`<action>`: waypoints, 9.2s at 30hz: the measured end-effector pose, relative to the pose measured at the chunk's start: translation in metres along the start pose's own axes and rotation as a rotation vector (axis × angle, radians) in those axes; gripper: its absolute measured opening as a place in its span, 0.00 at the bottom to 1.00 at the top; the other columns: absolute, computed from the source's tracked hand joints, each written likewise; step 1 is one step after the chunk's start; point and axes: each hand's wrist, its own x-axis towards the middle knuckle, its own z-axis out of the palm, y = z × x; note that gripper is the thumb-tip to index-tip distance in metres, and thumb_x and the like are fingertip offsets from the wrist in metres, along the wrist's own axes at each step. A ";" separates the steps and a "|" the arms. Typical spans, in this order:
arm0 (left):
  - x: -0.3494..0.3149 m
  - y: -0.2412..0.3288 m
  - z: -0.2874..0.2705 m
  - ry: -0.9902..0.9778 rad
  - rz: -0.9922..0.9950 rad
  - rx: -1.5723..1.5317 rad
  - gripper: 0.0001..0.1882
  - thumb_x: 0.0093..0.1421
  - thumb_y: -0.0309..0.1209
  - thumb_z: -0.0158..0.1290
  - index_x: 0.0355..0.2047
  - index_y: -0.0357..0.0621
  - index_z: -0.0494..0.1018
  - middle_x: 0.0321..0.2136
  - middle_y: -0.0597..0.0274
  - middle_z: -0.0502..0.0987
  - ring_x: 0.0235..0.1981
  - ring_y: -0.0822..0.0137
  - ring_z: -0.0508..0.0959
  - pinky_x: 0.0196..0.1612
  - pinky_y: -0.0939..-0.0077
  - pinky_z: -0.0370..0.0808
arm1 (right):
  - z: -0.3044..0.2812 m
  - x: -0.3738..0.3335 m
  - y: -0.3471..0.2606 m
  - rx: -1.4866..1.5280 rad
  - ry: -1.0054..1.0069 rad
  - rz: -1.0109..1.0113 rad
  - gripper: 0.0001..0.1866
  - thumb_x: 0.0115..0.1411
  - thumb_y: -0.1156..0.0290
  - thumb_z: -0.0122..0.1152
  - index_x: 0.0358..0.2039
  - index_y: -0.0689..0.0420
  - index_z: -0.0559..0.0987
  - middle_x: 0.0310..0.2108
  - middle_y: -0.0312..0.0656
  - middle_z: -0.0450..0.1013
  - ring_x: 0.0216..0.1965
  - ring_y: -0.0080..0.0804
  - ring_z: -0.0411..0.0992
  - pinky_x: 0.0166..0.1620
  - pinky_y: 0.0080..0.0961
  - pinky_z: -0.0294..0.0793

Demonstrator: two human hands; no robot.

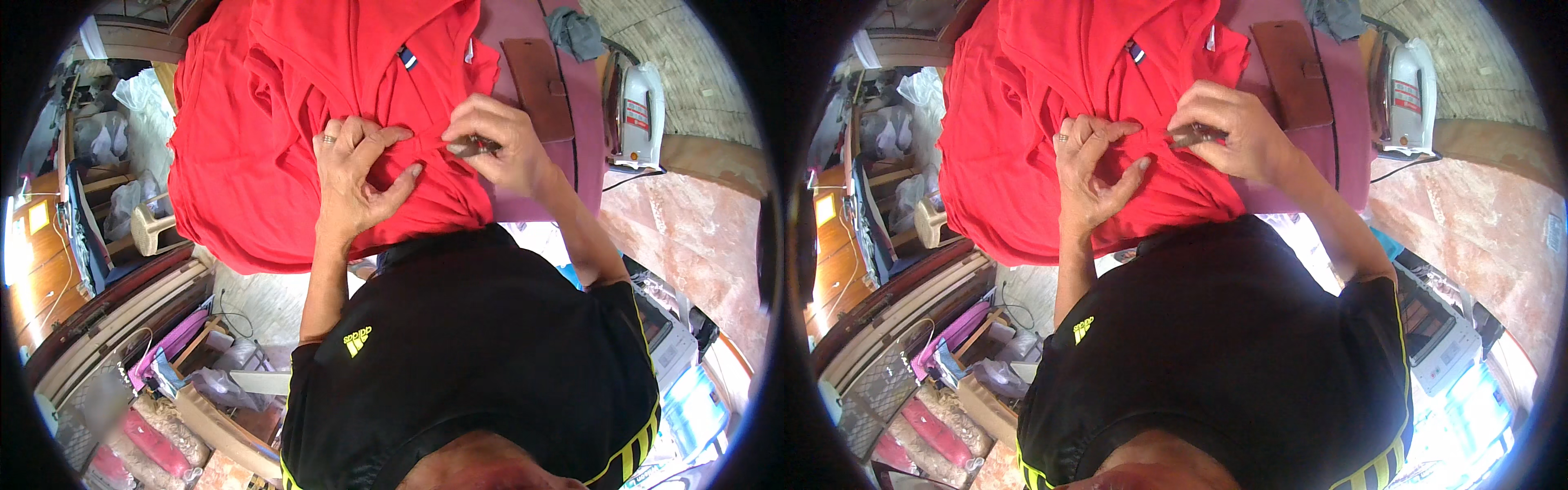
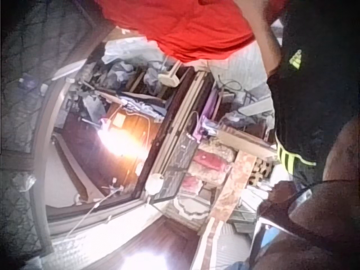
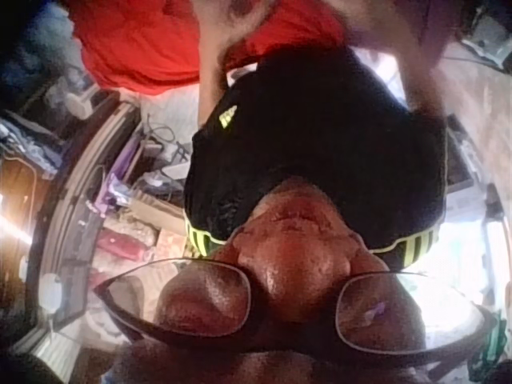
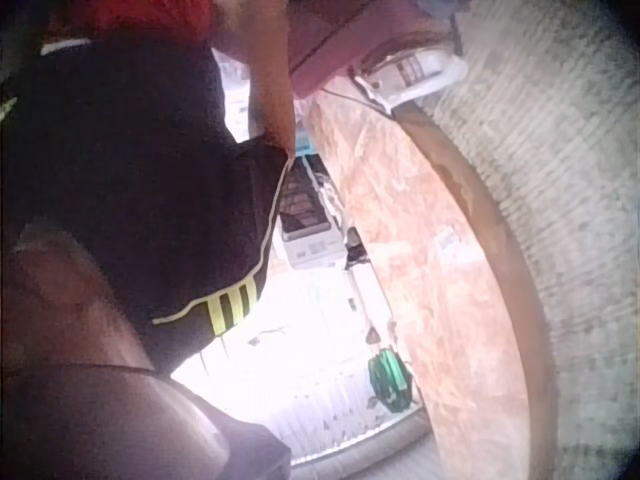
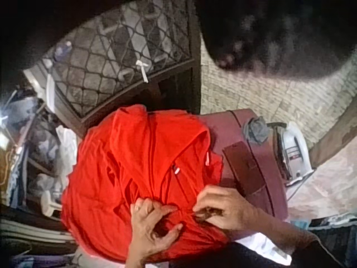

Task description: The person uses a small metal tool to carefully cut and remove tags from a stack of red polo shirts. They work on the shirts one by one, manipulating the fabric to access the tags and using the tool to snip the fasteners before discarding the tags.

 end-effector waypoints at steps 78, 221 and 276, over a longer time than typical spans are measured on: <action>0.023 -0.006 -0.009 -0.189 -0.393 -0.695 0.09 0.67 0.28 0.54 0.42 0.34 0.78 0.30 0.61 0.78 0.32 0.74 0.73 0.40 0.77 0.71 | -0.015 0.056 0.002 0.273 -0.241 0.202 0.06 0.63 0.75 0.64 0.38 0.63 0.78 0.33 0.30 0.71 0.37 0.14 0.67 0.43 0.19 0.69; 0.013 -0.021 0.045 0.480 -0.069 -0.047 0.03 0.53 0.34 0.62 0.27 0.57 0.78 0.23 0.70 0.77 0.31 0.64 0.71 0.42 0.61 0.56 | 0.000 0.045 0.026 -0.207 -0.036 0.138 0.06 0.53 0.78 0.69 0.28 0.60 0.77 0.25 0.33 0.70 0.27 0.18 0.65 0.32 0.19 0.65; -0.004 -0.003 0.008 0.106 -0.005 -0.111 0.12 0.48 0.31 0.68 0.33 0.45 0.82 0.28 0.64 0.75 0.35 0.64 0.71 0.44 0.67 0.61 | -0.005 0.017 -0.002 0.051 -0.101 -0.003 0.08 0.57 0.76 0.65 0.38 0.62 0.79 0.35 0.43 0.74 0.36 0.36 0.76 0.40 0.29 0.75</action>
